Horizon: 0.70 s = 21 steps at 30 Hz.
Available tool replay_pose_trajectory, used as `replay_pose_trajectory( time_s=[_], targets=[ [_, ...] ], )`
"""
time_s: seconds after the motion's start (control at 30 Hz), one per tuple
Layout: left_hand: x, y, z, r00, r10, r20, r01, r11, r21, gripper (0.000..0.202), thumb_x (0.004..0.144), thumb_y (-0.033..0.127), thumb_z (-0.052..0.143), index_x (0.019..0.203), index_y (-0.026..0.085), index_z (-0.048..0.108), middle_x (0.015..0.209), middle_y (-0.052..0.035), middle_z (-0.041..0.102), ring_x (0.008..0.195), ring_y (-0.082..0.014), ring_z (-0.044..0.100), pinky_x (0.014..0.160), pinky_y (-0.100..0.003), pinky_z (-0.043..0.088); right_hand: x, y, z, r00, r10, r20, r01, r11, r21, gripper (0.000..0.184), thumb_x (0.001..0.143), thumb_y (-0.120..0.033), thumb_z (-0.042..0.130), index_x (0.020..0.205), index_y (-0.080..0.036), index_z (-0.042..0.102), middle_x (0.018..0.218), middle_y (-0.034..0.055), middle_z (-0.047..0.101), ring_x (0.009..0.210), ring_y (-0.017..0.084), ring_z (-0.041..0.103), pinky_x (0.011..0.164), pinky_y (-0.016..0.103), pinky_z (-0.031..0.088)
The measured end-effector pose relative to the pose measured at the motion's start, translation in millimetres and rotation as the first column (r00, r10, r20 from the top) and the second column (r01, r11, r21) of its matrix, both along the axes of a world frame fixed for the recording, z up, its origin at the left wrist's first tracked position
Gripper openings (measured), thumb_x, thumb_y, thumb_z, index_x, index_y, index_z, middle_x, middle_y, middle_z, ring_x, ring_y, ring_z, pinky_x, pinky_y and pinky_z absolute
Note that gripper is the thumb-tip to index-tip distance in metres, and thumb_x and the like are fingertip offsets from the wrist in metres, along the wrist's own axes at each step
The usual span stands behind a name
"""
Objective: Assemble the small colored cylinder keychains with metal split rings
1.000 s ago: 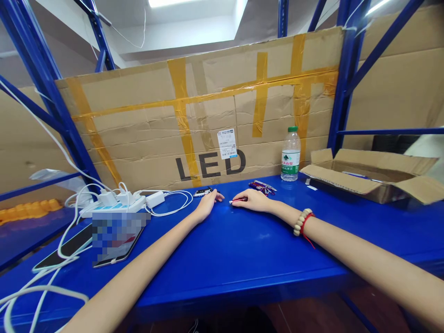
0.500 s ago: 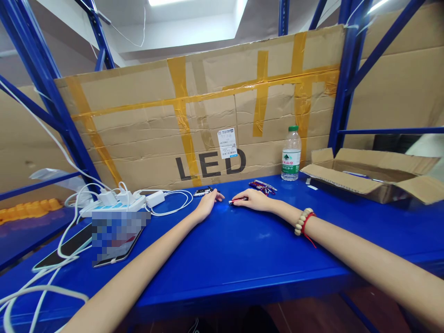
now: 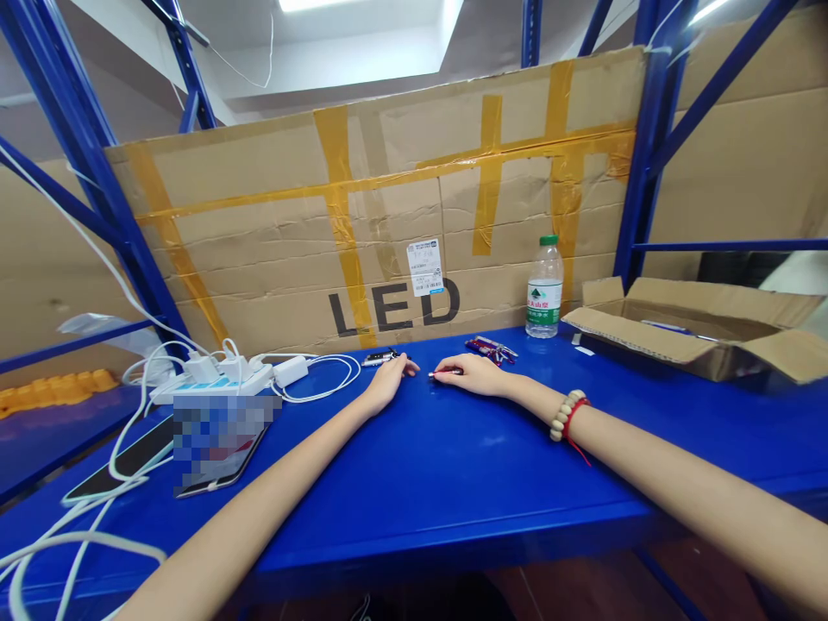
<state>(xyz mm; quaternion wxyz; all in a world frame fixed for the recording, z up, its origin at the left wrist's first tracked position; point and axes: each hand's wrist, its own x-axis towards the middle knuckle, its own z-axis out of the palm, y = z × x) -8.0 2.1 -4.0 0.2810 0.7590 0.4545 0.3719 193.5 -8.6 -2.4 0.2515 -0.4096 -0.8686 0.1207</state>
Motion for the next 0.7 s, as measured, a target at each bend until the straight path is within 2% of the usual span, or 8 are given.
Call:
replay_pose_trajectory(
  time_s=[0.27, 0.7],
  targets=[
    [-0.3, 0.3, -0.3, 1.000, -0.001, 0.013, 0.001, 1.000, -0.003, 0.047, 0.086, 0.036, 0.020, 0.077, 0.013, 0.061, 0.080, -0.0072, 0.061, 0.082, -0.0179, 0.054, 0.079, -0.031, 0.040, 0.7, 4.9, -2.7, 0.999, 0.038, 0.000, -0.038, 0.999, 0.000, 0.037, 0.081, -0.050, 0.043, 0.098, -0.025, 0.066, 0.101, 0.0005, 0.067, 0.093, 0.021, 0.059, 0.077, 0.028, 0.044],
    [-1.1, 2.1, -2.3, 1.000, -0.002, -0.011, 0.002, 1.000, 0.020, 0.050, 0.087, 0.038, 0.019, 0.077, 0.014, 0.062, 0.080, -0.0063, 0.063, 0.082, -0.0176, 0.054, 0.080, -0.031, 0.041, -0.5, 1.1, 0.8, 1.000, -0.009, 0.018, 0.009, 1.000, -0.026, 0.035, 0.082, -0.048, 0.044, 0.099, -0.026, 0.066, 0.102, 0.0000, 0.066, 0.094, 0.021, 0.059, 0.077, 0.028, 0.044]
  ],
)
